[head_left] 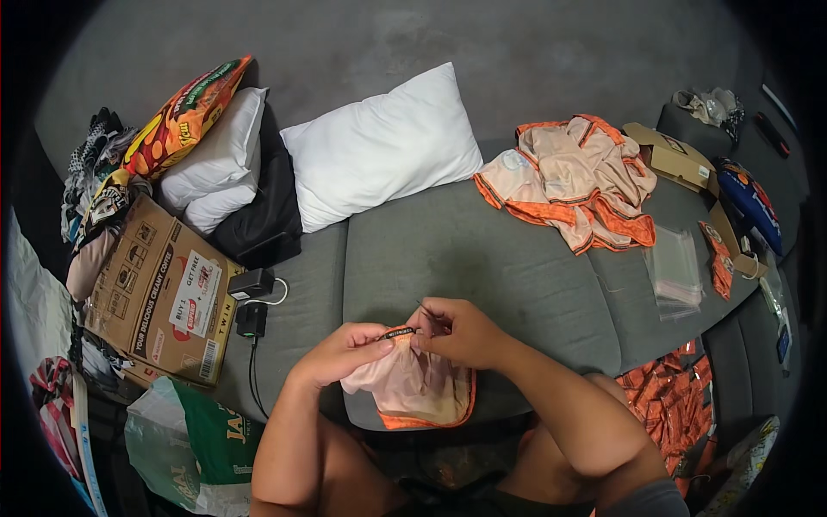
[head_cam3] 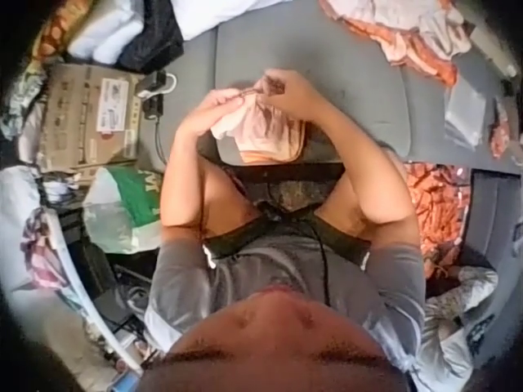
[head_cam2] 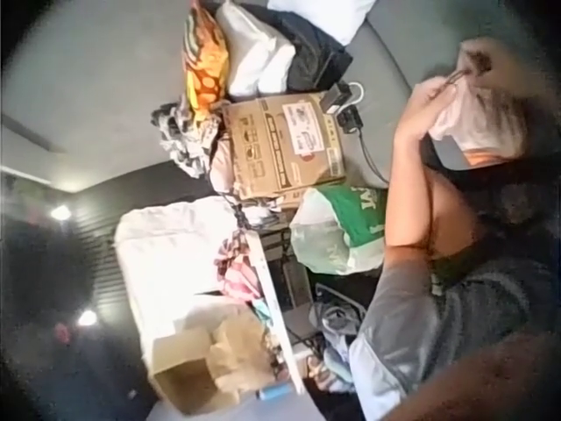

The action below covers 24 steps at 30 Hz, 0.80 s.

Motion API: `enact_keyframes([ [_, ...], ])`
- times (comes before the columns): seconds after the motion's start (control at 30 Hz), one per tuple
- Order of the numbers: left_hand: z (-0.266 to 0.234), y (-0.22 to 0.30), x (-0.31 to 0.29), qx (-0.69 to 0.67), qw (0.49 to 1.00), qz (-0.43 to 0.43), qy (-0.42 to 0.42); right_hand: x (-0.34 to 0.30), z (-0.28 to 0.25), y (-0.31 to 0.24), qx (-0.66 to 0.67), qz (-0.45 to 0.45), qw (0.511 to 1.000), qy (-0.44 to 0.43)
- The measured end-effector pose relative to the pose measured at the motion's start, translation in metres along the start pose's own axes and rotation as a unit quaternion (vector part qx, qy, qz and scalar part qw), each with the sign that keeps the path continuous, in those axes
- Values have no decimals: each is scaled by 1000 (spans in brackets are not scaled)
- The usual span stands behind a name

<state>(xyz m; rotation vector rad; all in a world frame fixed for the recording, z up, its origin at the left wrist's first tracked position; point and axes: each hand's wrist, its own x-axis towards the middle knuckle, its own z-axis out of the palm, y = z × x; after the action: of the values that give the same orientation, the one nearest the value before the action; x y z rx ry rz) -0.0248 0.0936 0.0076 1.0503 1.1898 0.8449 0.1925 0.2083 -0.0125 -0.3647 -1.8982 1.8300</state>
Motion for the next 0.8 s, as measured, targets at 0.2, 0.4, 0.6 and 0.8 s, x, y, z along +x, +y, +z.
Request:
enact_keyframes([
  [0.2,13,12,-2,56,996,32,69,-6,3,-10,-134,-68,983,101],
  [0.4,9,8,-5,-35,991,79,98,-14,2,-20,-236,-93,962,96],
  [0.6,4,2,-5,-94,985,137,51,-16,13,-20,-291,-62,953,60],
  [0.8,4,0,-7,-120,983,138,30,-16,14,-15,-240,-71,968,14],
])
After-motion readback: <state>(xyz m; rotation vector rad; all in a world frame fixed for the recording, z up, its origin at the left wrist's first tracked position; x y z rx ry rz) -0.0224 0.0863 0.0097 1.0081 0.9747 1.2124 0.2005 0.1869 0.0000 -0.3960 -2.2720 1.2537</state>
